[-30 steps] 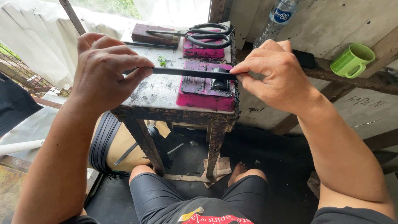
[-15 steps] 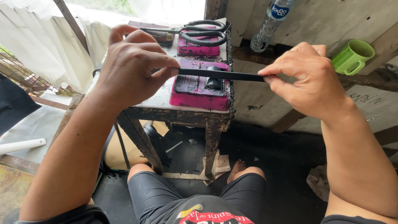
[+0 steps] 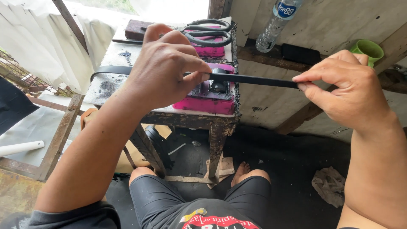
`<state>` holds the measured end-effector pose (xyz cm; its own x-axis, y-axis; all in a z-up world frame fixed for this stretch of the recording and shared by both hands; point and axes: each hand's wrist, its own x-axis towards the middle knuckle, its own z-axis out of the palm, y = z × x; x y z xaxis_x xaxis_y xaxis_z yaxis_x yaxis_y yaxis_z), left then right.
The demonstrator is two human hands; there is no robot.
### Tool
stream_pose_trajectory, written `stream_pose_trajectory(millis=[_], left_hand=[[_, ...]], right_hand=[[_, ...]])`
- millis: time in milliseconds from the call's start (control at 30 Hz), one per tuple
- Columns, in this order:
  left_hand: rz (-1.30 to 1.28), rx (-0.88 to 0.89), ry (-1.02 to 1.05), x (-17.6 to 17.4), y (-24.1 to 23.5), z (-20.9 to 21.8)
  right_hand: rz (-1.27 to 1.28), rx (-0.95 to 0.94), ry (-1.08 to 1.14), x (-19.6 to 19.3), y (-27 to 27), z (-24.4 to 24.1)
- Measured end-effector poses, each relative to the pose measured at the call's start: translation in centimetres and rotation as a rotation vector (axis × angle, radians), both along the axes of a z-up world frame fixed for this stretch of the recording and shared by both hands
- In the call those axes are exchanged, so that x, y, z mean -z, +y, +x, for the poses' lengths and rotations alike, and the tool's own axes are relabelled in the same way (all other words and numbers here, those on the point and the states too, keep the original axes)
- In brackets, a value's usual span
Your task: The person is applying dye to leather strips by pulling them through a manual applicator and then hanging them on a rack with clothespins to dry.
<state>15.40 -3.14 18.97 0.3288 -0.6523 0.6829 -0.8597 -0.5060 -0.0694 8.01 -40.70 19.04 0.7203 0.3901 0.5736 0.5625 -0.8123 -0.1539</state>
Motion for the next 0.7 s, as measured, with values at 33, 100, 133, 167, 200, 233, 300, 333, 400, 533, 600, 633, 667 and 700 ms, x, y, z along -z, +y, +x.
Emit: stream_pose_trajectory(millis=[33,100,133,167,200,233,300,333,400,533,600,633,667,700], left_hand=[[-0.002,-0.001,-0.001,0.0,-0.2,0.0],[-0.002,0.004,0.015,-0.1,-0.5,0.0],[-0.003,0.006,0.012,-0.2,-0.6,-0.1],[-0.002,0.010,0.005,-0.3,-0.6,-0.2],[-0.001,0.016,0.000,-0.4,-0.7,-0.3],[-0.001,0.018,-0.002,-0.7,-0.6,-0.4],[-0.012,0.023,0.008,-1.3,-0.3,-0.7],[-0.013,0.023,0.007,-1.3,-0.2,-0.8],[-0.015,0.021,0.010,-1.5,0.1,-1.0],[-0.025,0.015,-0.001,-1.6,0.6,-1.4],[-0.046,0.018,-0.007,-1.7,0.8,-1.8],[-0.045,0.017,-0.009,-1.7,1.0,-1.8],[-0.046,0.010,-0.018,-1.6,1.3,-1.9],[-0.047,0.002,-0.028,-1.5,1.5,-1.9]], right_hand=[[-0.002,-0.001,-0.001,0.0,-0.1,0.0],[-0.002,0.040,0.023,0.0,-0.3,-0.1],[-0.003,0.042,0.020,-0.2,-0.2,-0.2],[-0.026,0.045,0.031,-0.5,-0.2,-0.2],[-0.049,0.048,0.042,-0.7,-0.2,-0.3],[-0.049,0.050,0.040,-1.2,0.1,-0.5],[-0.036,-0.007,-0.039,-2.1,0.7,-0.8],[-0.037,-0.008,-0.040,-2.3,1.3,-0.9],[-0.094,0.007,-0.230,-2.7,2.5,-1.2],[-0.153,-0.123,-0.313,-3.7,7.1,-0.2],[-0.186,-0.266,-0.347,-3.4,9.0,0.9],[-0.185,-0.266,-0.348,-3.2,9.5,1.3],[-0.186,-0.276,-0.332,-3.0,10.0,1.7],[-0.188,-0.285,-0.316,-2.7,10.5,2.1]])
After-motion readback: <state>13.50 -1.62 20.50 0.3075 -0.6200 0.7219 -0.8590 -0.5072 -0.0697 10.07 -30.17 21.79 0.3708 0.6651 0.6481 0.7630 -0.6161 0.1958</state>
